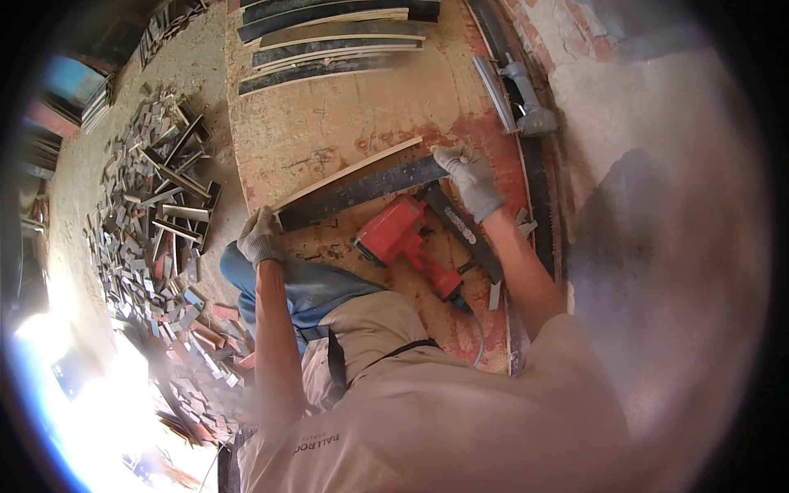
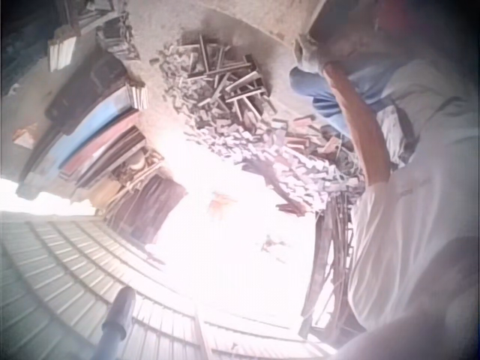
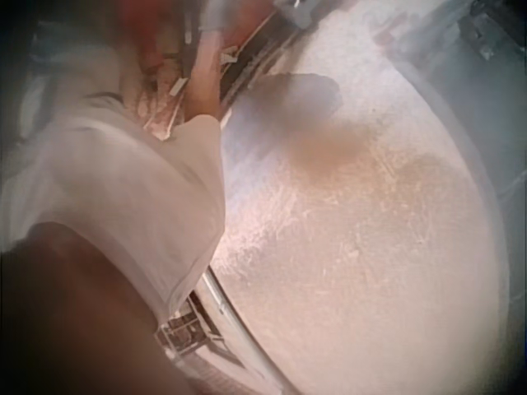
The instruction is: The person sits on the floor and uses a red nail gun to fasten thin wooden strips to longer dark wooden pieces. They repeatedly pick up a dark piece, align a light strip, nail it in place, and set the assembled unit aside.
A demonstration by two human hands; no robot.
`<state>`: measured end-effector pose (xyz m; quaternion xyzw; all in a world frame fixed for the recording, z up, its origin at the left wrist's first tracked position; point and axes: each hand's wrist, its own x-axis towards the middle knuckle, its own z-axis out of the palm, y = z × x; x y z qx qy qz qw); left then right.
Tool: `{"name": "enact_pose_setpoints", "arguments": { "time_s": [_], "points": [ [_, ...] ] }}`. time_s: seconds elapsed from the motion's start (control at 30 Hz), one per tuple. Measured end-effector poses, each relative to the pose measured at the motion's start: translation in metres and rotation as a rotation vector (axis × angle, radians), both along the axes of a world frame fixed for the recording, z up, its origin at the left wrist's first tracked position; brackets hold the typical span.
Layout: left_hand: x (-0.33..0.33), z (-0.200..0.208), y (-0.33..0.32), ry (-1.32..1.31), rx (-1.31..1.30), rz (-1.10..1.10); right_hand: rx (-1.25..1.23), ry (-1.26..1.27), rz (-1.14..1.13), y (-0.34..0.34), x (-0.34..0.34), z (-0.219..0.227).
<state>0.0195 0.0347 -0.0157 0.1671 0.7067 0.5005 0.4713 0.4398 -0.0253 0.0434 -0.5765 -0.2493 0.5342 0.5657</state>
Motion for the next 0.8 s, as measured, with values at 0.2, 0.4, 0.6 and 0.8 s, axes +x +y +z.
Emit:
{"name": "enact_pose_setpoints", "arguments": {
  "time_s": [0.2,0.4,0.6,0.8],
  "points": [
    [-0.005,-0.008,0.001,0.113,-0.014,0.01,-0.297,-0.057,-0.053,-0.002,-0.022,0.014],
    [-0.008,-0.004,0.005,0.003,-0.03,0.034,-0.145,-0.107,-0.092,0.004,0.0,-0.007],
    [-0.007,0.0,0.003,0.055,-0.093,-0.004,-0.122,-0.164,-0.077,0.033,0.0,-0.02],
    [-0.06,-0.031,0.005,-0.197,-0.023,-0.1,-0.141,-0.064,-0.055,0.031,-0.014,-0.03]
  ]
}}
